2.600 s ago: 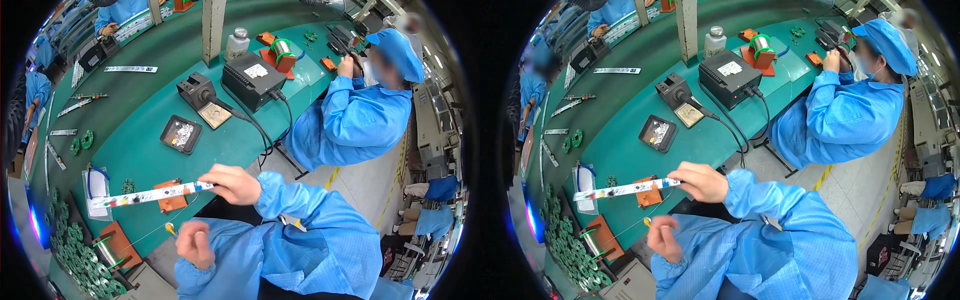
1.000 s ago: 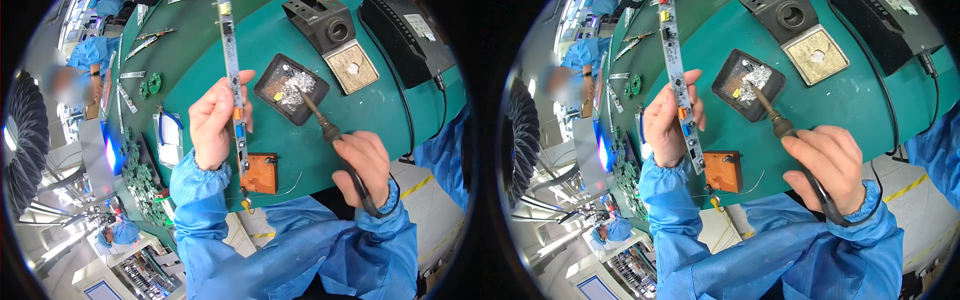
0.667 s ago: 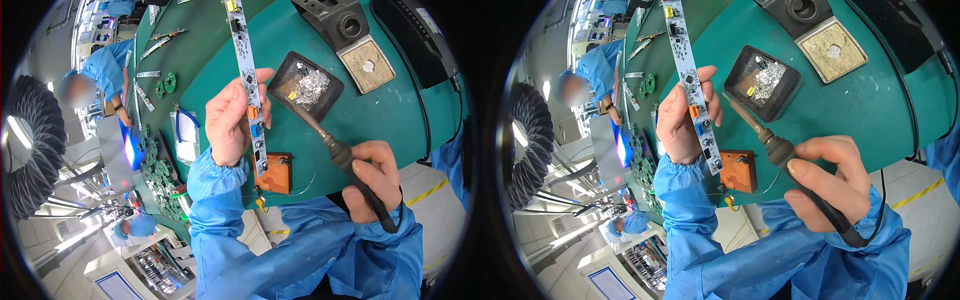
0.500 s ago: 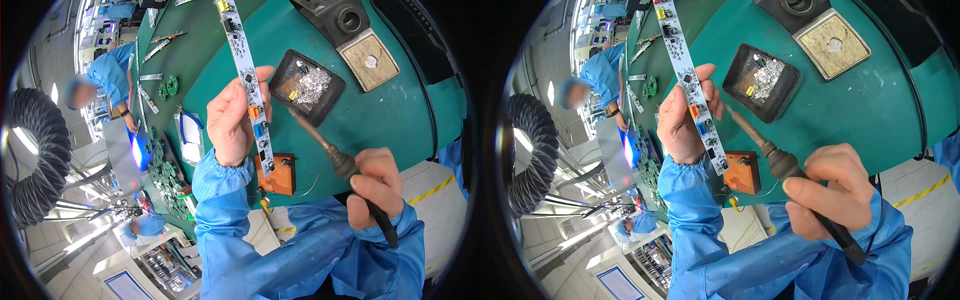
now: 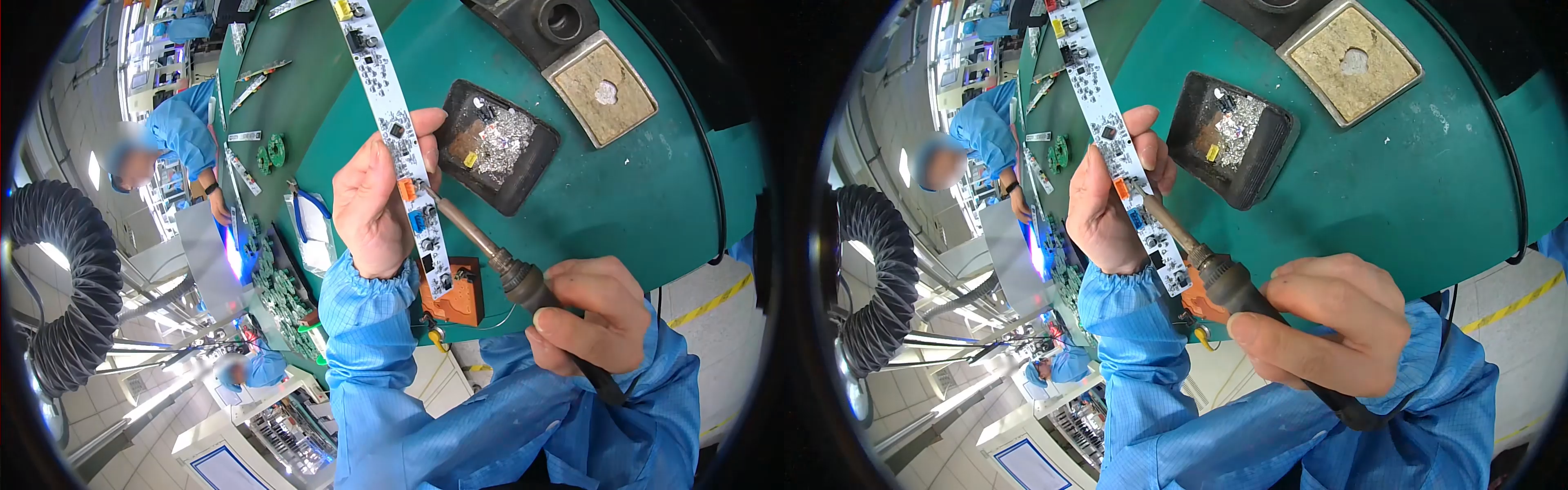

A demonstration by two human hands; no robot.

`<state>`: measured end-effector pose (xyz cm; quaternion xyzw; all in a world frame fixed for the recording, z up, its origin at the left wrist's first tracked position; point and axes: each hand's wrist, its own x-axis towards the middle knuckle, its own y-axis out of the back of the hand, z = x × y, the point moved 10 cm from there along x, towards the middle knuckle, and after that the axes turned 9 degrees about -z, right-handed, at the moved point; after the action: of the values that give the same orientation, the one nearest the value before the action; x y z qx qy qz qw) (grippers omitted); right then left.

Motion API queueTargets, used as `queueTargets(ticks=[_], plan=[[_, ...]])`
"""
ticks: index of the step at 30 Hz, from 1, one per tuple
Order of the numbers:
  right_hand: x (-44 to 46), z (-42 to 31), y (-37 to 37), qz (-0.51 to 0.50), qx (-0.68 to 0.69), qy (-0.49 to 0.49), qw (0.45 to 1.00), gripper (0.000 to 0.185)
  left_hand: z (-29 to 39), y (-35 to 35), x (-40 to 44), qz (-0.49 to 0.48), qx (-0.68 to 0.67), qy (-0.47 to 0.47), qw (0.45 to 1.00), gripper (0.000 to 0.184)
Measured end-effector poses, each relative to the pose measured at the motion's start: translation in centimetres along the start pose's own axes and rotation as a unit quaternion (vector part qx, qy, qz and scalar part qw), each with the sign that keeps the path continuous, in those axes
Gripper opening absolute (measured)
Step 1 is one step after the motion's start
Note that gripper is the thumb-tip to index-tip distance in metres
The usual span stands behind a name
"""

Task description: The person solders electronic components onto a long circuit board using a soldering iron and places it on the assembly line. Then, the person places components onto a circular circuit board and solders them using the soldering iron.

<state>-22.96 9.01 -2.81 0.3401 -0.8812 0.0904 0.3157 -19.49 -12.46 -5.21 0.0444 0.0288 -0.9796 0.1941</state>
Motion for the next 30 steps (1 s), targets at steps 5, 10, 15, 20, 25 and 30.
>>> queueTargets(ticks=[5,10,15,20,25,30], plan=[[-0.11,-0.2,-0.53,-0.002,0.006,0.011,1.0,0.022,0.1,0.21,-0.34,-0.007,0.0,0.001,1.0,0.058],[-0.13,-0.35,-0.74,-0.007,0.007,0.009,1.0,0.024,0.39,0.12,-0.45,-0.014,0.003,-0.009,1.0,0.058],[-0.07,-0.37,-0.92,-0.014,0.006,0.008,1.0,0.025,0.48,0.14,-0.52,-0.013,0.017,-0.006,1.0,0.059],[-0.03,-0.39,-0.59,0.004,0.009,0.01,1.0,0.025,0.42,0.05,-0.43,-0.007,0.013,-0.004,1.0,0.059],[-0.05,-0.51,-0.83,0.003,0.009,0.013,1.0,0.026,0.43,0.35,-0.69,-0.001,0.012,-0.001,1.0,0.059],[0.01,-0.54,-0.69,0.005,0.009,0.011,1.0,0.027,0.45,0.21,-0.62,-0.023,0.007,-0.008,1.0,0.059]])
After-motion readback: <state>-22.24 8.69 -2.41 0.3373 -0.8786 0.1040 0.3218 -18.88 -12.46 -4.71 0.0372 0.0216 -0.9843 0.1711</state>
